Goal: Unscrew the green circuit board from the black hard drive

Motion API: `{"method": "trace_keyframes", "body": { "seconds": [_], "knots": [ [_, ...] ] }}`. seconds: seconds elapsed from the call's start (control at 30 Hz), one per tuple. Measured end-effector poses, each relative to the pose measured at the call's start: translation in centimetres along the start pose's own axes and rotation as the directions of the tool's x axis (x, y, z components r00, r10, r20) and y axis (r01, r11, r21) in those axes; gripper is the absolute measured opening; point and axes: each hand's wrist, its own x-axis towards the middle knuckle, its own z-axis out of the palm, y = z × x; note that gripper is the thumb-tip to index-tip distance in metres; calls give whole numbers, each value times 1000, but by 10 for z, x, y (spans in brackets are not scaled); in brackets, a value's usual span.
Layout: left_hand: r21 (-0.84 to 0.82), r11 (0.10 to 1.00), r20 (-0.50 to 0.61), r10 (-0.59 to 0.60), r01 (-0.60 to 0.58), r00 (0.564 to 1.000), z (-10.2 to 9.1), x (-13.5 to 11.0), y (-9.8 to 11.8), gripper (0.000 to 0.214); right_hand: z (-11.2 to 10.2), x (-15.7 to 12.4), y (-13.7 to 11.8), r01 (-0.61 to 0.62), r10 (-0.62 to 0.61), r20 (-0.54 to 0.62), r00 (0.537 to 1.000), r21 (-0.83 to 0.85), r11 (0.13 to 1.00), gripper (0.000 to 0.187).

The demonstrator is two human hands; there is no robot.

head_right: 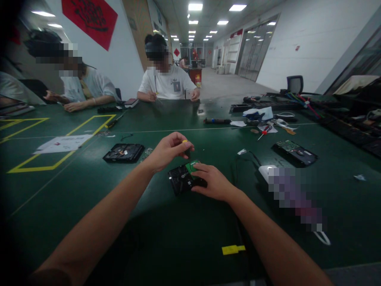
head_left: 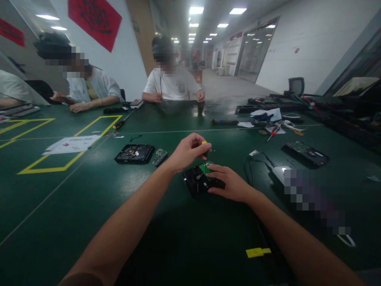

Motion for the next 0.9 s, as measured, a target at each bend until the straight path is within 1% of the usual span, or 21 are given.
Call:
{"method": "trace_keyframes", "body": {
  "seconds": [0.1,0.2,0.33,0.4,0.47,0.57,0.7,0.83,0.9],
  "knots": [
    [4,1000,51,22,-22,998,0,0,0,31,2,0,2,1,-1,3,1000,3,1000,48],
    [20,999,78,24,-26,997,-1,1,-2,33,3,0,3,4,-4,12,1000,1,1000,47],
    [-124,992,94,-25,37,995,-3,2,-4,31,1,1,2,4,-4,23,1000,-4,1000,46],
    [-160,986,94,-39,54,995,-3,2,-4,27,0,1,0,7,-7,26,1000,-5,1000,45],
    [-145,988,78,-40,51,996,-3,1,-2,25,-1,2,-1,9,-9,23,1000,-5,1000,44],
    [-85,996,37,-34,37,999,-3,1,-1,27,-1,2,-1,10,-9,12,1000,-4,1000,43],
    [-12,1000,-12,4,-5,1000,-1,1,-2,29,1,1,1,0,0,29,1000,-4,1000,44],
    [-27,999,-71,21,-23,997,5,0,-6,33,1,0,1,-26,27,40,999,-10,1000,46],
    [-44,999,-72,18,-21,997,7,0,-7,34,0,0,0,-31,31,34,999,0,1000,46]
  ]
}}
